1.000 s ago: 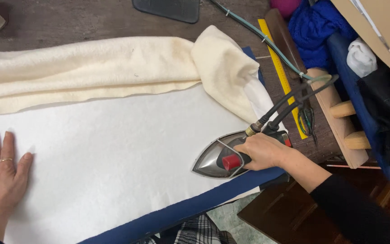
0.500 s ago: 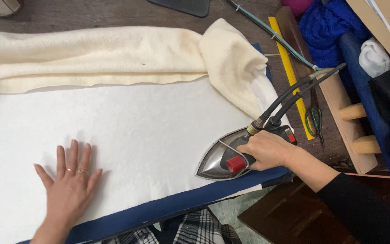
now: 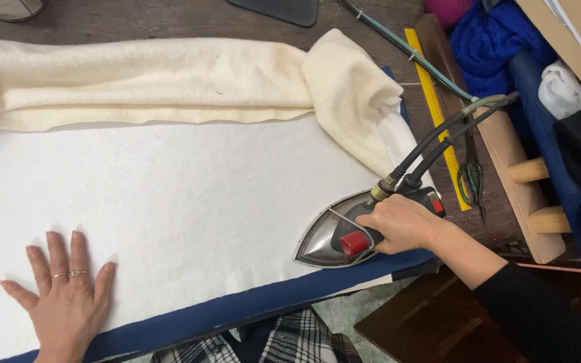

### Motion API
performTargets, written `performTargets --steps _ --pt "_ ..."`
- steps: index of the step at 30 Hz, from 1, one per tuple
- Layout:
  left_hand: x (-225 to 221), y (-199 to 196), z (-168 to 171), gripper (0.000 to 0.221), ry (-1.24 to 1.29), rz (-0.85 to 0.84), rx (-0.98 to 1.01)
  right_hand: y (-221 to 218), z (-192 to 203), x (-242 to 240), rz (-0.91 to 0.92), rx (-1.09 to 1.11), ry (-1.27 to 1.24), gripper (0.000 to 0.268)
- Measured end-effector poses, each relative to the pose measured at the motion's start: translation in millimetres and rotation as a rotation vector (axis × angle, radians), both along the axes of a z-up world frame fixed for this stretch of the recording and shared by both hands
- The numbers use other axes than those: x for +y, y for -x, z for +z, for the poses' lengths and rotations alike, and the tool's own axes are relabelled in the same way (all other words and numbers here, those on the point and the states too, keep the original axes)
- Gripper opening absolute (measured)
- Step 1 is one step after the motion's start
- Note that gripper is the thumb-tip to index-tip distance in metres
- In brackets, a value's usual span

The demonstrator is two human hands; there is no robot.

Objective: Ironing a piece of white fabric on a workbench using a steam iron

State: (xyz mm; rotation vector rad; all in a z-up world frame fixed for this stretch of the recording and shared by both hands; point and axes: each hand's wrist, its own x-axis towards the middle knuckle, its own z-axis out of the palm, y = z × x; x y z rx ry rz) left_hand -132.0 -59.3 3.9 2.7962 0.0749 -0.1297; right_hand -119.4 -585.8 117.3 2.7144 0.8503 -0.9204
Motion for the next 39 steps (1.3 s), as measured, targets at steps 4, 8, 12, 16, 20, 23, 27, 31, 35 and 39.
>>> performTargets --steps 4,8,12,16,20,23,27,31,35,39 --pt "-1.3 1.0 2.3 0.077 0.008 0.004 -0.022 0.1 -0.7 -0.2 0.002 0.007 -0.024 0.021" --pt "-1.1 3.0 -3.2 0.075 -0.013 -0.012 -0.1 1.4 -1.3 -0.2 0.017 -0.001 -0.031 0.025" --pt "-0.7 3.3 -3.4 0.075 -0.026 -0.013 -0.106 2.6 -0.1 2.2 0.003 0.003 -0.06 0.022" --pt "-1.9 2.7 0.2 0.074 -0.013 -0.016 -0.127 5.2 1.8 5.9 0.015 -0.011 -0.032 0.026" --pt "0.2 2.0 -2.1 0.075 -0.039 -0.006 -0.094 6.4 10.3 23.9 -0.119 0.03 -0.114 0.018" --pt "0.6 4.2 -3.8 0.074 -0.061 -0.016 -0.117 8.6 8.5 44.0 -0.256 0.051 -0.135 0.016" --pt "1.6 3.9 -8.4 0.074 -0.078 -0.02 -0.141 -2.9 23.4 90.4 -0.415 0.103 -0.078 0.021" --pt "0.5 3.2 -5.8 0.075 -0.06 -0.019 -0.117 -14.9 25.9 134.2 -0.404 0.163 -0.135 0.021" --pt "-0.4 3.5 -3.5 0.074 -0.06 -0.024 -0.128 -22.9 29.8 178.5 -0.242 0.256 -0.112 0.02" --pt "0.7 3.2 -4.2 0.073 -0.051 -0.012 -0.093 -17.1 11.2 194.5 -0.021 0.187 -0.118 0.025"
